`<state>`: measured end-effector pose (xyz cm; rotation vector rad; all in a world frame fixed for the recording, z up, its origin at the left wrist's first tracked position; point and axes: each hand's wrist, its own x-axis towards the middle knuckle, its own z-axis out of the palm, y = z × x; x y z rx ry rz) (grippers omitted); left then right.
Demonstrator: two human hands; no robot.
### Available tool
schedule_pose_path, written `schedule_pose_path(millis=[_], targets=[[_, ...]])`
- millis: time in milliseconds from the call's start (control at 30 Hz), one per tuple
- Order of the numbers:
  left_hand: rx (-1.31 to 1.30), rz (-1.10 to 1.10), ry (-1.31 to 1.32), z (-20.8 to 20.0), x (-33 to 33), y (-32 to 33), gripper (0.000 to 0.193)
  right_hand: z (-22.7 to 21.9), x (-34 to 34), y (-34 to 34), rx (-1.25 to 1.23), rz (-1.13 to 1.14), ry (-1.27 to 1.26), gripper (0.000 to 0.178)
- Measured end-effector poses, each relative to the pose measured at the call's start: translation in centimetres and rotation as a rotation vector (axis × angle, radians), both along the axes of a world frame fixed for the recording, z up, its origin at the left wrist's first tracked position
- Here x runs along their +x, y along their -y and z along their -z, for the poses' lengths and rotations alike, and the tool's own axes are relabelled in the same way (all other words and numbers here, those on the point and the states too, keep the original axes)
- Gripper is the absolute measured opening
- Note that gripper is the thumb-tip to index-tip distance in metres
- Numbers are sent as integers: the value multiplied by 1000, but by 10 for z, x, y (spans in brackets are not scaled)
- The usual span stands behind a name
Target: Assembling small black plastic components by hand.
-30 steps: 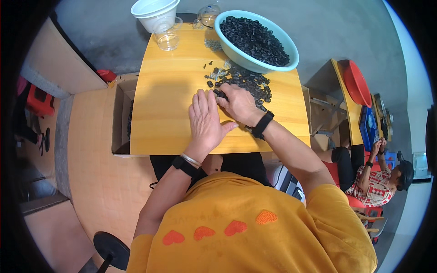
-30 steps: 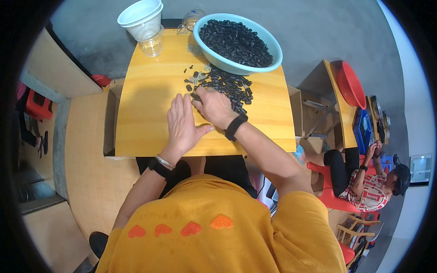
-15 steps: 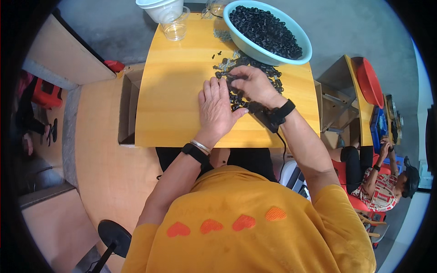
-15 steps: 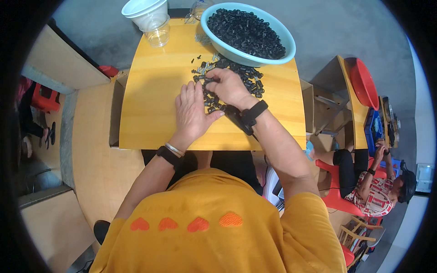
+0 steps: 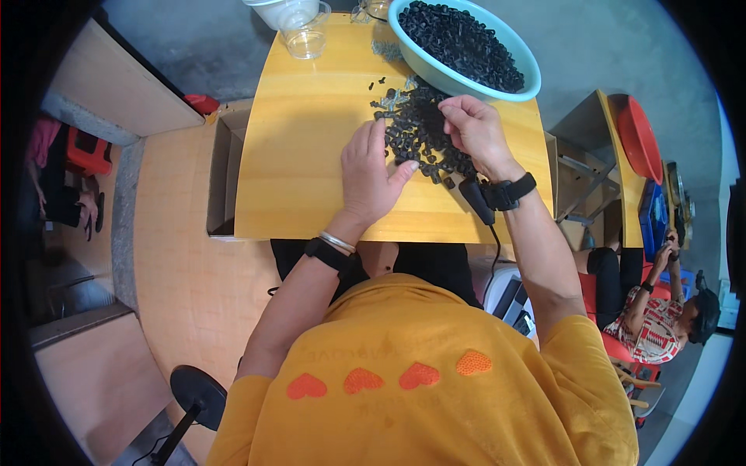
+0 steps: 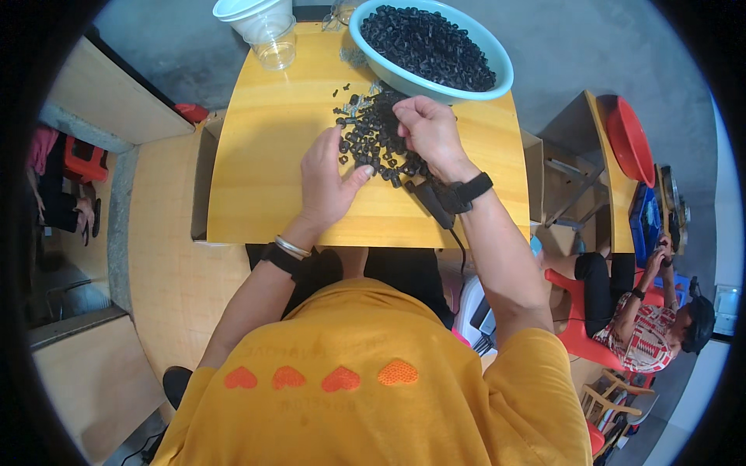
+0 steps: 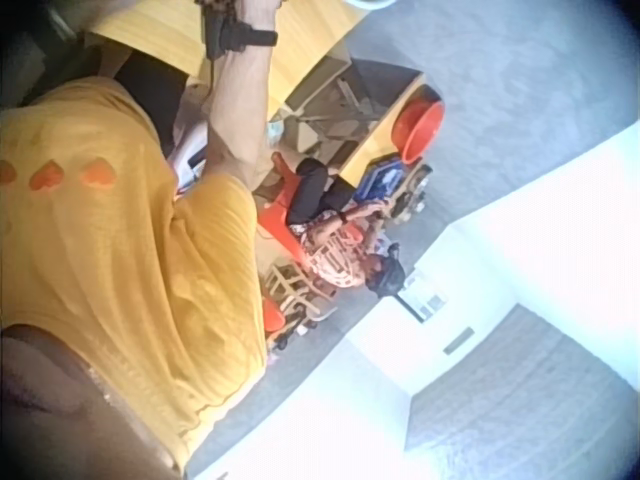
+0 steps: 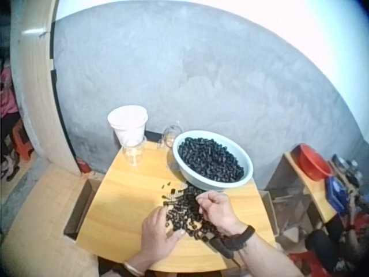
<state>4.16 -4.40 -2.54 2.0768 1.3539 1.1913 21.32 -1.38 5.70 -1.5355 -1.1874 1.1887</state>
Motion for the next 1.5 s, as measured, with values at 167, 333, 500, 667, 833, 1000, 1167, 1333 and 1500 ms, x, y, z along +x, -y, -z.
schedule_pose_path(millis=[167, 333, 500, 667, 833, 1000, 1167, 1333, 1500], targets=[[-93, -30, 263, 4, -12, 2, 60, 1, 19, 24, 17, -31, 27, 17], [-212, -10, 407, 4, -33, 25, 51, 20, 33, 57, -10, -82, 205, 22], [-32, -1, -89, 3, -43, 51, 50, 53, 30, 85, 153, -292, 399, 10], [-13, 66, -264, -8, -29, 55, 49, 44, 10, 82, 235, -426, 624, 10], [-54, 106, -375, -14, -16, 56, 48, 54, 17, 66, 266, -348, 597, 13], [-13, 145, -323, -13, -15, 50, 49, 46, 14, 73, 304, -303, 605, 13], [-31, 104, -213, -10, -31, 50, 46, 24, 15, 85, 92, -358, 443, 13], [-9, 7, -139, -12, -57, 36, 43, -25, 14, 69, 103, -458, 584, 12], [-30, -127, -38, -8, -75, 15, 39, -59, -22, 33, 276, -402, 656, 13]])
